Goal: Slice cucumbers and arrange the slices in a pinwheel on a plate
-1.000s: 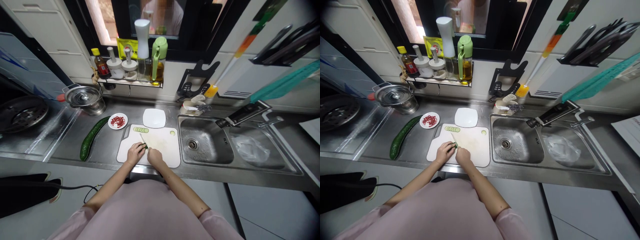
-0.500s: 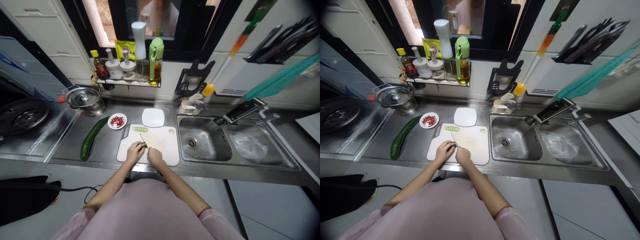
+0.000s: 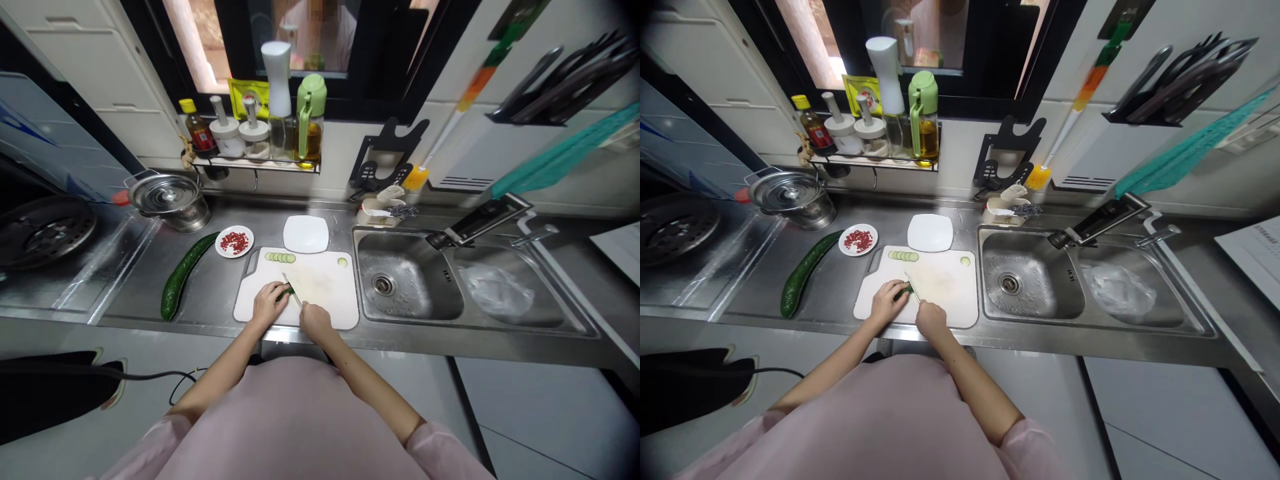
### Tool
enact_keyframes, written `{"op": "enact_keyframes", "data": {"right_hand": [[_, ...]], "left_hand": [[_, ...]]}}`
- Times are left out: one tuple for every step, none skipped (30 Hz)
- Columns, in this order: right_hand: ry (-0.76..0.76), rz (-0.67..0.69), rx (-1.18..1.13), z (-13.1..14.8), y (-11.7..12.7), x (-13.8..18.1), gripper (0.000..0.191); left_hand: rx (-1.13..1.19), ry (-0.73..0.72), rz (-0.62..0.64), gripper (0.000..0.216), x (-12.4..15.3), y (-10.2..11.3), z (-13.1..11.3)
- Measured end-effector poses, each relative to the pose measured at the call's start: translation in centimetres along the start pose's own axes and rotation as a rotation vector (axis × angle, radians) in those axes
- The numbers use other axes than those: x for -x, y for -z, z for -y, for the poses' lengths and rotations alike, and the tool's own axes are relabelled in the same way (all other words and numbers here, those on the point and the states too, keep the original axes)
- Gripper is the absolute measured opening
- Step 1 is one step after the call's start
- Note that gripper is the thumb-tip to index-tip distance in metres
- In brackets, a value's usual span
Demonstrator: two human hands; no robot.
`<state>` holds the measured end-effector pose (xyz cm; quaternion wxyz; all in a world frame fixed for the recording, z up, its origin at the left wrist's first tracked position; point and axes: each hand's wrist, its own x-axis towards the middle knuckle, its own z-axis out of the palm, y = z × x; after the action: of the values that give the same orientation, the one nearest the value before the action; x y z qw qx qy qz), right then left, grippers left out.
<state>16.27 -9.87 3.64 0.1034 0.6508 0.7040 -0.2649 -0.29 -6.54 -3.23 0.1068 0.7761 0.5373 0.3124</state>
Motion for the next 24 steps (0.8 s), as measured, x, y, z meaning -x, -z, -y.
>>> {"op": "enact_keyframes", "data": {"right_hand": [[0.002, 0.001, 0.003, -0.1, -0.1, 0.1, 0.030], [0.003, 0.006, 0.005, -0.2, -0.1, 0.3, 0.030], [0.002, 0.014, 0.005, -0.3, -0.2, 0.3, 0.030], [0.000, 0.024, 0.004, -0.4, -0.2, 0.4, 0.030], [-0.002, 0.031, 0.003, -0.4, -0.2, 0.4, 0.030], [-0.005, 0.037, 0.002, -0.4, -0.1, 0.4, 0.030], [-0.006, 0.041, 0.002, -0.4, 0.0, 0.4, 0.030], [-0.007, 0.044, 0.003, -0.3, 0.0, 0.3, 0.030], [-0.004, 0.046, 0.004, -0.3, 0.2, 0.1, 0.030], [-0.002, 0.047, 0.005, -0.1, 0.3, -0.1, 0.030], [0.003, 0.045, 0.004, 0.0, 0.4, -0.3, 0.030], [0.007, 0.043, 0.001, 0.2, 0.5, -0.6, 0.030], [0.008, 0.041, -0.003, 0.3, 0.7, -0.8, 0.031], [0.008, 0.039, -0.009, 0.5, 0.8, -1.1, 0.031], [0.010, 0.038, -0.016, 0.7, 1.0, -1.4, 0.031], [0.011, 0.036, -0.023, 0.9, 1.2, -1.7, 0.032], [0.014, 0.035, -0.030, 1.1, 1.4, -2.0, 0.032], [0.017, 0.034, -0.035, 1.3, 1.5, -2.2, 0.032], [0.019, 0.033, -0.040, 1.5, 1.7, -2.4, 0.032], [0.018, 0.033, -0.044, 1.6, 1.8, -2.6, 0.033], [0.016, 0.033, -0.046, 1.8, 2.0, -2.7, 0.033], [0.013, 0.033, -0.047, 1.9, 2.1, -2.8, 0.033], [0.011, 0.032, -0.047, 2.0, 2.1, -2.9, 0.033], [0.011, 0.030, -0.046, 2.0, 2.2, -2.9, 0.033]], "left_hand": [[0.001, 0.001, 0.000, 0.023, 0.0, 0.0, 0.0], [0.003, 0.001, 0.000, 0.023, 0.0, 0.0, 0.0], [0.003, 0.000, 0.000, 0.023, 0.0, 0.0, 0.0], [0.003, -0.001, 0.000, 0.023, 0.0, 0.1, 0.0], [0.002, -0.001, -0.001, 0.023, 0.0, 0.1, 0.0], [0.001, 0.000, -0.001, 0.023, 0.0, 0.1, -0.1], [0.000, 0.001, -0.002, 0.023, 0.0, 0.1, -0.1], [-0.001, 0.002, -0.001, 0.023, 0.0, 0.1, -0.1], [-0.001, 0.004, 0.000, 0.023, 0.0, 0.1, -0.1], [-0.002, 0.005, 0.001, 0.023, 0.0, 0.1, -0.1], [-0.002, 0.006, 0.003, 0.024, 0.0, 0.1, -0.1], [-0.003, 0.006, 0.004, 0.024, 0.1, 0.0, -0.1], [-0.004, 0.008, 0.003, 0.024, 0.1, 0.0, 0.0], [-0.004, 0.009, 0.004, 0.024, 0.1, -0.1, 0.0], [-0.003, 0.010, 0.004, 0.024, 0.2, -0.1, 0.0], [-0.001, 0.011, 0.004, 0.024, 0.2, -0.1, 0.1], [0.001, 0.013, 0.003, 0.024, 0.2, -0.2, 0.1], [0.004, 0.014, 0.003, 0.024, 0.2, -0.1, 0.1], [0.007, 0.014, 0.003, 0.024, 0.2, -0.1, 0.0], [0.008, 0.015, 0.004, 0.024, 0.1, -0.1, 0.0], [0.009, 0.015, 0.005, 0.024, 0.1, 0.0, 0.0], [0.009, 0.014, 0.007, 0.024, 0.1, 0.1, -0.1], [0.010, 0.015, 0.008, 0.024, 0.1, 0.1, -0.1], [0.011, 0.016, 0.010, 0.024, 0.1, 0.1, -0.1]]}}
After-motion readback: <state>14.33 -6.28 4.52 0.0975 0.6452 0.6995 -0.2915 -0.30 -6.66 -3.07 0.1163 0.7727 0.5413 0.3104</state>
